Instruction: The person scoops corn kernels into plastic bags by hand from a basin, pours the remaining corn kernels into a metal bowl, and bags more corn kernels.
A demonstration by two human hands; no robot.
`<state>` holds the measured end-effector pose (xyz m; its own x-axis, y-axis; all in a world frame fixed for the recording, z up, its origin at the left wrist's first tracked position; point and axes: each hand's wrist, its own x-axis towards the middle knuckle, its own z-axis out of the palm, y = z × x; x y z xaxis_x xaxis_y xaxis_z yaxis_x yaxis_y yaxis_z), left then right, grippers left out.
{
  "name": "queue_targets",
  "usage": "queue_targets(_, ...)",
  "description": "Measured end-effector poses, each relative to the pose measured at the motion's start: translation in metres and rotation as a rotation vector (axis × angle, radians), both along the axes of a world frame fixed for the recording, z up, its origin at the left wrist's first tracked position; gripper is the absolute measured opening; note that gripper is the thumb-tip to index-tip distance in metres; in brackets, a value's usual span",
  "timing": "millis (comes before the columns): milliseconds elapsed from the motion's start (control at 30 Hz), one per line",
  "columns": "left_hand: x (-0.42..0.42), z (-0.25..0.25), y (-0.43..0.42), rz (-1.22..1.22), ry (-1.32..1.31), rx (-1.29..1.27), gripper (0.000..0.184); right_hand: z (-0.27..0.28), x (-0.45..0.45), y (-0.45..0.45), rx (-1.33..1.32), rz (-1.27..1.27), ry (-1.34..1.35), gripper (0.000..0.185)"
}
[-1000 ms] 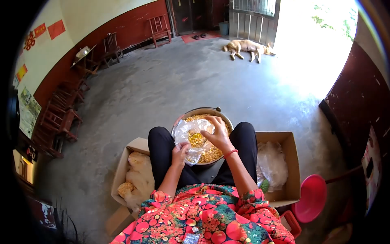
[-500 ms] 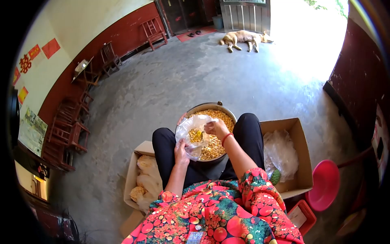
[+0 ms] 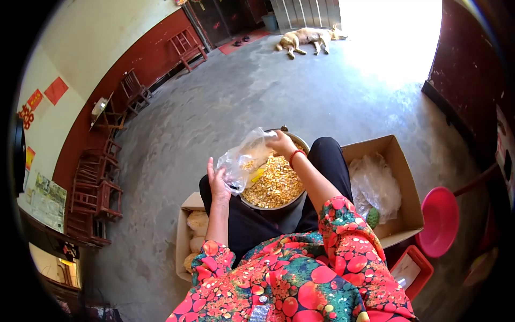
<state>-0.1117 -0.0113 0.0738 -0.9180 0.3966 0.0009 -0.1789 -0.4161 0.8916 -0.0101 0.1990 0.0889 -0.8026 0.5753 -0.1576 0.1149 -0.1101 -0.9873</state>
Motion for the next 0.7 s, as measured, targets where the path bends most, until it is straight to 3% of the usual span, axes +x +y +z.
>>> queue_targets(33,0.005,0.0,-0.003,-0.003,0.015,-0.027,0.06,-0.002,0.004,0.001,0.194,0.069,-0.105,0.048)
queue_targets(67,0.015,-0.004,-0.001,0.002,0.106,-0.084,0.059,-0.008,0.019,-0.004,0.215,0.115,-0.096,0.044)
queue_targets(133,0.017,-0.017,0.001,-0.004,0.19,-0.154,0.059,-0.02,0.026,-0.004,-0.007,0.247,-0.06,0.031)
queue_targets(267,0.026,-0.024,0.0,-0.056,0.232,-0.274,0.05,-0.032,0.036,-0.011,-0.23,0.28,-0.106,0.019)
queue_targets(333,0.04,-0.008,-0.001,-0.192,0.406,-0.335,0.044,-0.042,0.036,-0.01,-0.446,0.063,-0.036,0.016)
queue_targets(367,0.045,-0.003,-0.002,-0.274,0.275,-0.291,0.037,-0.048,0.034,-0.007,-0.484,-0.001,-0.032,0.015)
queue_targets(400,0.047,-0.006,-0.005,-0.277,0.278,-0.294,0.037,-0.057,0.03,-0.004,-0.487,-0.003,-0.028,0.015)
queue_targets(467,0.048,-0.015,-0.009,-0.513,0.474,-0.222,0.039,-0.073,0.026,-0.002,-0.523,-0.104,0.113,0.016)
queue_targets(500,0.047,-0.015,-0.01,-0.602,0.446,-0.227,0.038,-0.064,0.029,-0.006,-0.531,-0.077,0.139,0.021)
queue_targets(533,0.047,-0.016,-0.008,-0.602,0.445,-0.228,0.038,-0.061,0.028,-0.01,-0.533,-0.077,0.137,0.021)
queue_targets(600,0.048,-0.018,-0.004,-0.603,0.49,-0.487,0.034,-0.057,0.026,-0.017,-0.519,-0.004,0.344,0.026)
queue_targets(667,0.044,-0.036,0.0,-0.566,0.467,-0.539,0.032,-0.063,0.026,-0.017,-0.472,0.018,0.31,0.032)
queue_targets(700,0.041,-0.045,0.002,-0.519,0.512,-0.57,0.034,-0.082,0.02,-0.014,-0.315,-0.026,0.211,0.036)
